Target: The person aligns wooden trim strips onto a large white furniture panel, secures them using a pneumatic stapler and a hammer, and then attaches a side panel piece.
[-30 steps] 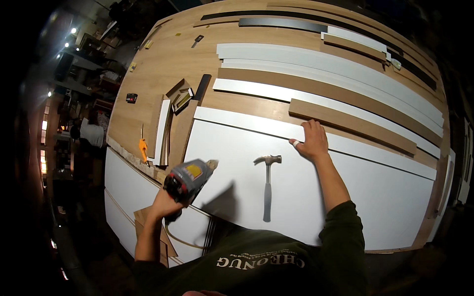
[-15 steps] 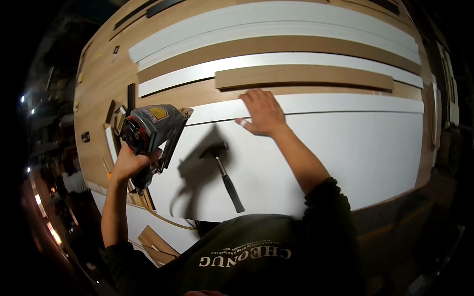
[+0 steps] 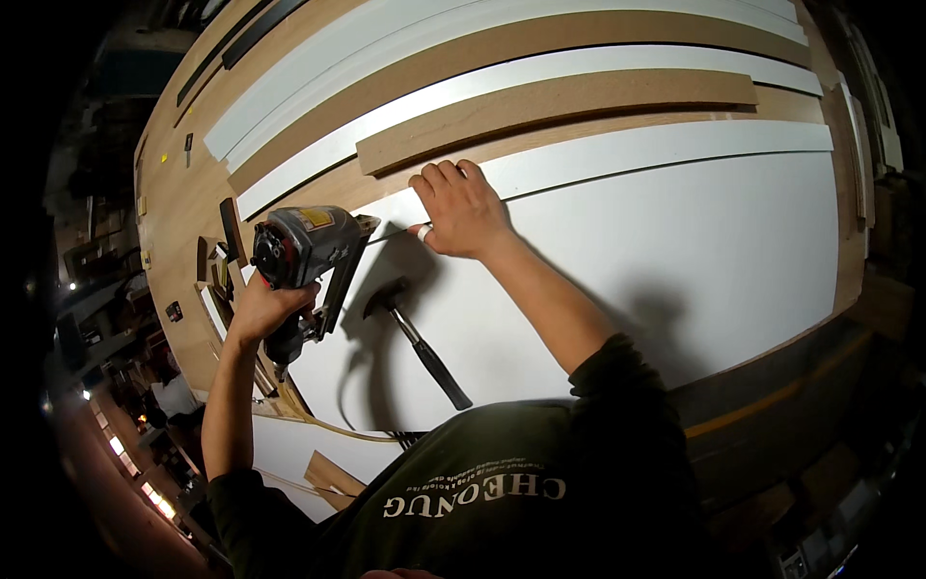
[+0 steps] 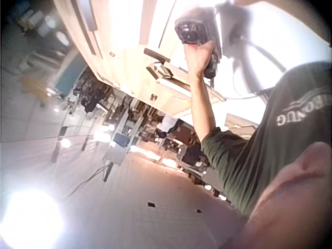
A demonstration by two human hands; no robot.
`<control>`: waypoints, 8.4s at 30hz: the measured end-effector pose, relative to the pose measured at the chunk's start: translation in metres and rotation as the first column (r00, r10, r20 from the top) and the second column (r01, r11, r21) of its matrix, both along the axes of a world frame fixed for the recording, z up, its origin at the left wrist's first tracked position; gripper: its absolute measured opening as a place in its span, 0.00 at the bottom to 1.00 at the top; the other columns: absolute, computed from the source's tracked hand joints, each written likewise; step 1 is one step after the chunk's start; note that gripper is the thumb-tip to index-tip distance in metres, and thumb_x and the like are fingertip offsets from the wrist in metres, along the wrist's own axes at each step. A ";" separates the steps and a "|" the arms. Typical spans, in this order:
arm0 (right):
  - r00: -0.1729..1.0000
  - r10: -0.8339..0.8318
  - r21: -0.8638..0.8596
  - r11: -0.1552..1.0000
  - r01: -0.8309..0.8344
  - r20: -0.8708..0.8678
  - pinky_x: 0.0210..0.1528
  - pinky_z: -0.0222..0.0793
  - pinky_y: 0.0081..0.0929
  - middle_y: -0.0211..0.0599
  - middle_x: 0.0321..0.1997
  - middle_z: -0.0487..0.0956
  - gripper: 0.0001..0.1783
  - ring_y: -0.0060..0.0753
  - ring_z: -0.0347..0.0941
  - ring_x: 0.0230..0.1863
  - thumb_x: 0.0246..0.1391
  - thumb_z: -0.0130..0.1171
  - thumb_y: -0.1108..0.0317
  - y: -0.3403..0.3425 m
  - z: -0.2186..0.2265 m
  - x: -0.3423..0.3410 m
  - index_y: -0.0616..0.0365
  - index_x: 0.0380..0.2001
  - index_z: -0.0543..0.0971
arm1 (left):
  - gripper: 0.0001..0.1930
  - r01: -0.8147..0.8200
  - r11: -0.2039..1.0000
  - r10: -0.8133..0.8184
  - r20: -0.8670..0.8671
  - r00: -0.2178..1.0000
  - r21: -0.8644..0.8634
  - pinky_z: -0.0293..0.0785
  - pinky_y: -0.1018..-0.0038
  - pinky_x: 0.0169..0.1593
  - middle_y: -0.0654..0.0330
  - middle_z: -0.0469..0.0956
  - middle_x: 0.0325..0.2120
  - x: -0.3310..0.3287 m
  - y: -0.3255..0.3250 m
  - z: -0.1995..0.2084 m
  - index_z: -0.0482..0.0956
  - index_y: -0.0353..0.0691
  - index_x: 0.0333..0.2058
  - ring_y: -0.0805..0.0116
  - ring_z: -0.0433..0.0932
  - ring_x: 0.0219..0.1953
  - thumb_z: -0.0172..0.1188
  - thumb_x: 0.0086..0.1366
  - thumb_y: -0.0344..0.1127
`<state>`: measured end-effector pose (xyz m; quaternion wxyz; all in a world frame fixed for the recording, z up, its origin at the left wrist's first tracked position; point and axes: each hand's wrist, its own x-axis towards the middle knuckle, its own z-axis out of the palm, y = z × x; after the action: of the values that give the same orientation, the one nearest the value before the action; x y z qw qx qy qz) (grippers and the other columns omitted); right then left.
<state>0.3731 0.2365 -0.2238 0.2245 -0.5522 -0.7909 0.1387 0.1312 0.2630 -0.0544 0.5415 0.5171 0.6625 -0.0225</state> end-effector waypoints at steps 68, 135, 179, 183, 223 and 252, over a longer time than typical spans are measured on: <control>0.972 0.232 -0.164 0.958 -0.234 -0.028 0.52 0.61 0.33 0.38 0.43 0.69 0.26 0.37 0.64 0.49 0.48 0.62 0.52 0.037 0.004 -0.162 0.61 0.42 0.72 | 0.10 -0.319 0.948 0.315 0.121 0.941 0.012 0.69 0.75 0.21 0.64 0.71 0.18 -0.150 -0.018 -0.016 0.76 0.35 0.35 0.75 0.70 0.16 0.58 0.52 0.27; 0.899 -0.405 -0.168 0.887 0.430 0.167 0.71 0.38 0.48 0.47 0.71 0.51 0.40 0.45 0.42 0.73 0.57 0.52 0.48 -0.200 0.021 0.097 0.59 0.65 0.55 | 0.22 -0.128 0.371 0.179 0.064 0.982 0.920 0.66 0.58 0.55 0.40 0.65 0.54 -0.015 -0.317 -0.151 0.68 0.31 0.55 0.42 0.66 0.56 0.53 0.61 0.30; 0.667 -0.715 0.063 0.671 0.739 -0.210 0.64 0.47 0.45 0.39 0.59 0.69 0.23 0.44 0.59 0.63 0.54 0.58 0.56 -0.397 0.002 0.197 0.49 0.52 0.72 | 0.30 0.503 0.240 0.443 -0.555 0.705 0.830 0.66 0.50 0.46 0.42 0.71 0.43 -0.053 -0.269 -0.184 0.72 0.36 0.48 0.43 0.70 0.42 0.60 0.53 0.53; 0.762 -0.610 0.040 0.774 0.631 -0.215 0.65 0.48 0.46 0.39 0.60 0.67 0.22 0.44 0.59 0.63 0.55 0.56 0.56 -0.378 0.005 0.151 0.49 0.53 0.72 | 0.32 0.584 0.216 0.494 -0.604 0.626 0.782 0.66 0.50 0.45 0.46 0.72 0.42 -0.111 -0.261 -0.216 0.73 0.41 0.48 0.45 0.71 0.39 0.59 0.52 0.60; 0.865 -0.437 -0.049 0.897 0.439 -0.246 0.68 0.46 0.41 0.37 0.63 0.60 0.31 0.36 0.56 0.66 0.59 0.50 0.50 -0.301 0.003 0.119 0.53 0.61 0.62 | 0.26 0.424 0.453 -0.039 -0.458 0.888 0.784 0.73 0.60 0.30 0.53 0.80 0.22 0.131 -0.258 -0.185 0.82 0.39 0.30 0.53 0.79 0.25 0.60 0.53 0.60; 0.828 -0.439 -0.085 0.895 0.438 -0.350 0.51 0.65 0.40 0.40 0.46 0.68 0.18 0.44 0.68 0.47 0.58 0.55 0.60 -0.298 0.003 0.175 0.55 0.48 0.68 | 0.35 0.383 0.745 -0.248 -0.306 0.919 0.546 0.70 0.58 0.45 0.47 0.79 0.35 0.168 -0.244 -0.131 0.74 0.37 0.47 0.49 0.77 0.41 0.60 0.50 0.61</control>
<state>0.5478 -0.0611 -0.2203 0.3911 -0.6839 -0.5882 0.1828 0.2996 0.0192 -0.1850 0.2653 0.7600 0.5921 0.0392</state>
